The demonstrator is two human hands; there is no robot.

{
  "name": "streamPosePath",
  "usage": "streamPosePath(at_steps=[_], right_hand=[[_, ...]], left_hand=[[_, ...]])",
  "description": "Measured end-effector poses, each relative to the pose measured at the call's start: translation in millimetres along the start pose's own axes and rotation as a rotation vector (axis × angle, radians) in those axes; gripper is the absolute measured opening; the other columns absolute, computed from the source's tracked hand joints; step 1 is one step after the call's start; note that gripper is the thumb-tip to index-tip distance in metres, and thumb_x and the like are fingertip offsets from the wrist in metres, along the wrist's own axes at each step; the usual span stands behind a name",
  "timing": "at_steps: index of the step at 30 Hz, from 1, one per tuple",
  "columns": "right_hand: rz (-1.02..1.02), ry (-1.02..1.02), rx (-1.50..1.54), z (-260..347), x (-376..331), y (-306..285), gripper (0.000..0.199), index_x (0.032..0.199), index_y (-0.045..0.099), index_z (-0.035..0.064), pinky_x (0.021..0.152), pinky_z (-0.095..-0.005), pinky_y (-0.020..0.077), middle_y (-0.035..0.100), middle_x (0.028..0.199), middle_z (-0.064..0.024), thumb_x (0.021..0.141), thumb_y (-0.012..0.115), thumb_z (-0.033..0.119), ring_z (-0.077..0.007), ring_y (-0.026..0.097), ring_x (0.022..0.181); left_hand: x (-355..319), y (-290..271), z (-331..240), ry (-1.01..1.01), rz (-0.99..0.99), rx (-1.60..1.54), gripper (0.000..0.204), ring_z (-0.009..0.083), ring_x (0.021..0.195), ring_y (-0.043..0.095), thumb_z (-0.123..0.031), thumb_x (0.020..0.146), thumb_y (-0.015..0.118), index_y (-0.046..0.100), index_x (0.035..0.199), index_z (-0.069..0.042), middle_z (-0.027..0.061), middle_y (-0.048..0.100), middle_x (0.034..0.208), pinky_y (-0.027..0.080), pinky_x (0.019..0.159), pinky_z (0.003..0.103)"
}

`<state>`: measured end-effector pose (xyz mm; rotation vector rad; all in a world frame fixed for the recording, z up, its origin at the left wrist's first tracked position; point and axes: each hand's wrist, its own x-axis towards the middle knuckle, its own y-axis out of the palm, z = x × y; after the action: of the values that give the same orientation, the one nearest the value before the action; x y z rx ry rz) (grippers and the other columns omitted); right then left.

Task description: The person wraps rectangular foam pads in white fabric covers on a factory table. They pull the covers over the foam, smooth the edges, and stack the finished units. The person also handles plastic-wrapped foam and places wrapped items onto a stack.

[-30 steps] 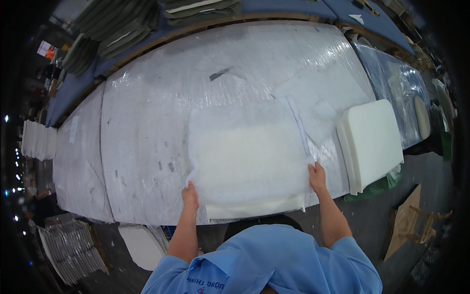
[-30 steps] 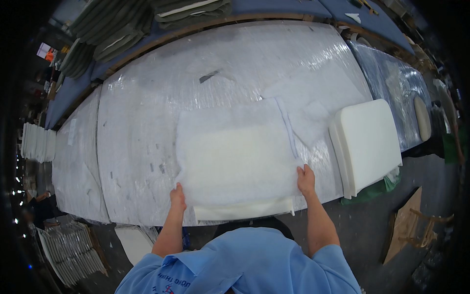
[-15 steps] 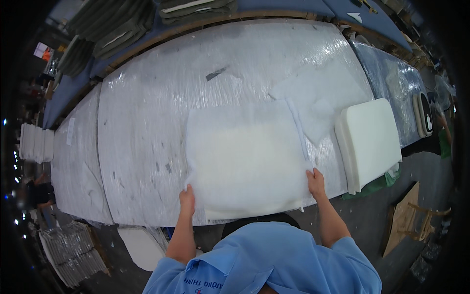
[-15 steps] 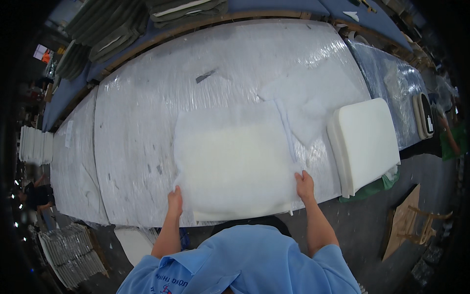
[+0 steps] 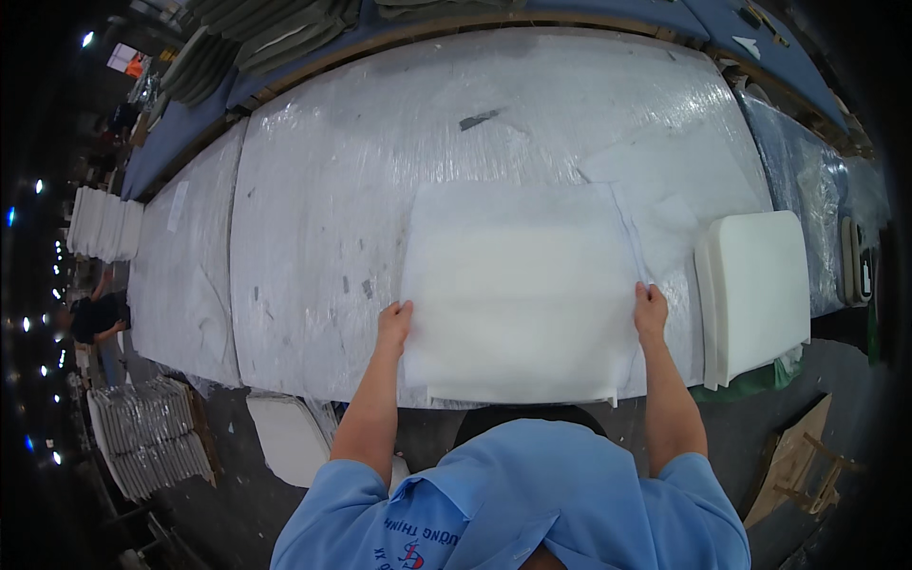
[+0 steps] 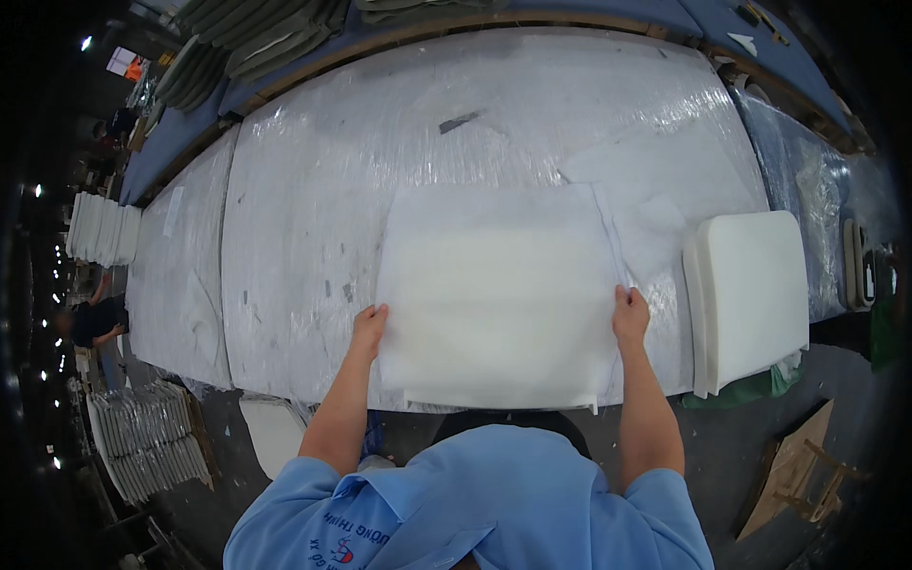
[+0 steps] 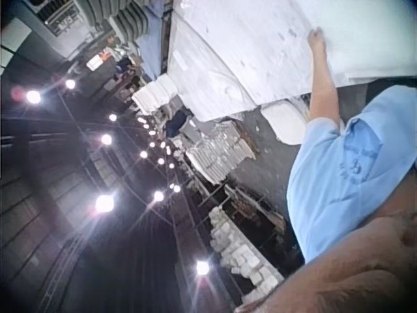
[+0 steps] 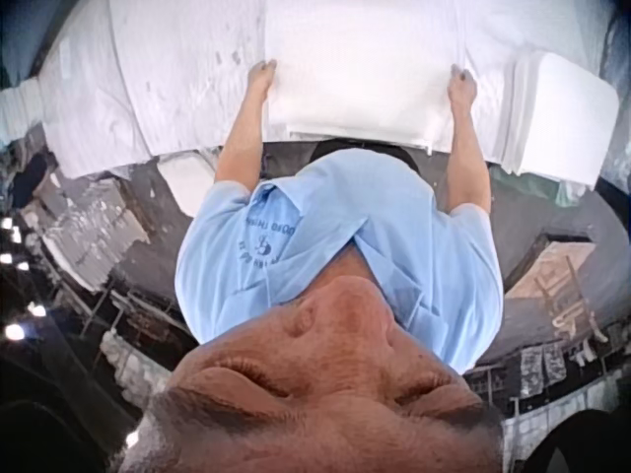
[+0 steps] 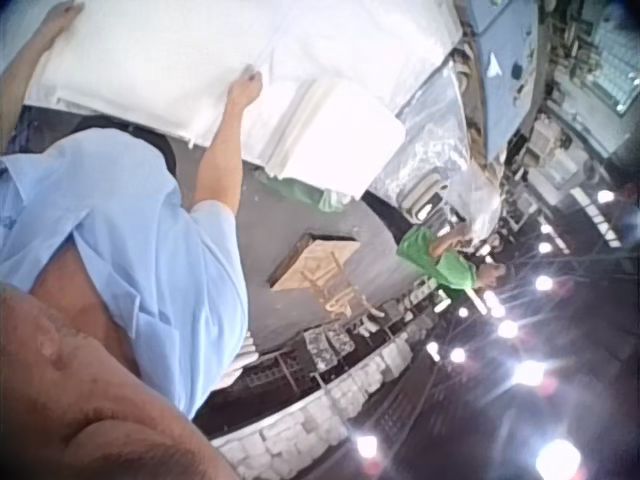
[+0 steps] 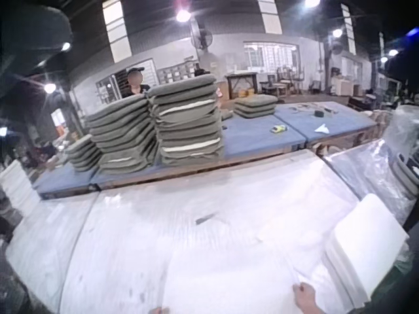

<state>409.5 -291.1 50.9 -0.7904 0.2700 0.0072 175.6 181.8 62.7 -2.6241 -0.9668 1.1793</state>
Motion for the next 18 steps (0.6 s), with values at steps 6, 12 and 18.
streamPosePath(at_steps=[6, 12, 18], right_hand=[[0.17, 0.166, 0.324, -7, -38, -4, 0.038, 0.091, 0.065, -0.0017, 0.067, -0.0354, 0.0451, 0.057, 0.073, -0.0044, 0.096, 0.07, 0.036, -0.015, 0.051, 0.071], [0.248, 0.16, 0.132, -48, -102, -13, 0.036, 0.098, 0.064, -0.0036, 0.069, -0.0358, 0.0458, 0.058, 0.076, -0.0073, 0.097, 0.069, 0.032, -0.015, 0.05, 0.073], [0.115, 0.061, 0.314, -64, -115, -17, 0.032, 0.106, 0.063, -0.0025, 0.067, -0.0318, 0.0449, 0.062, 0.084, -0.0039, 0.101, 0.065, 0.029, -0.0101, 0.051, 0.076]], left_hand=[[-48, -1, 21, -0.233, 0.084, -0.09, 0.038, 0.0172, 0.082, 0.064, -0.036, 0.1, 0.067, 0.068, 0.113, 0.0, 0.0068, 0.07, 0.099, 0.054, 0.072, 0.036], [-92, -13, 56, -0.131, 0.177, -0.061, 0.037, 0.0166, 0.089, 0.065, -0.033, 0.101, 0.065, 0.067, 0.114, 0.002, 0.008, 0.071, 0.103, 0.053, 0.079, 0.033], [-97, 0, 69, 0.048, -0.097, -0.114, 0.038, 0.0139, 0.082, 0.06, -0.03, 0.103, 0.062, 0.066, 0.115, 0.005, 0.0065, 0.07, 0.096, 0.049, 0.076, 0.032]])
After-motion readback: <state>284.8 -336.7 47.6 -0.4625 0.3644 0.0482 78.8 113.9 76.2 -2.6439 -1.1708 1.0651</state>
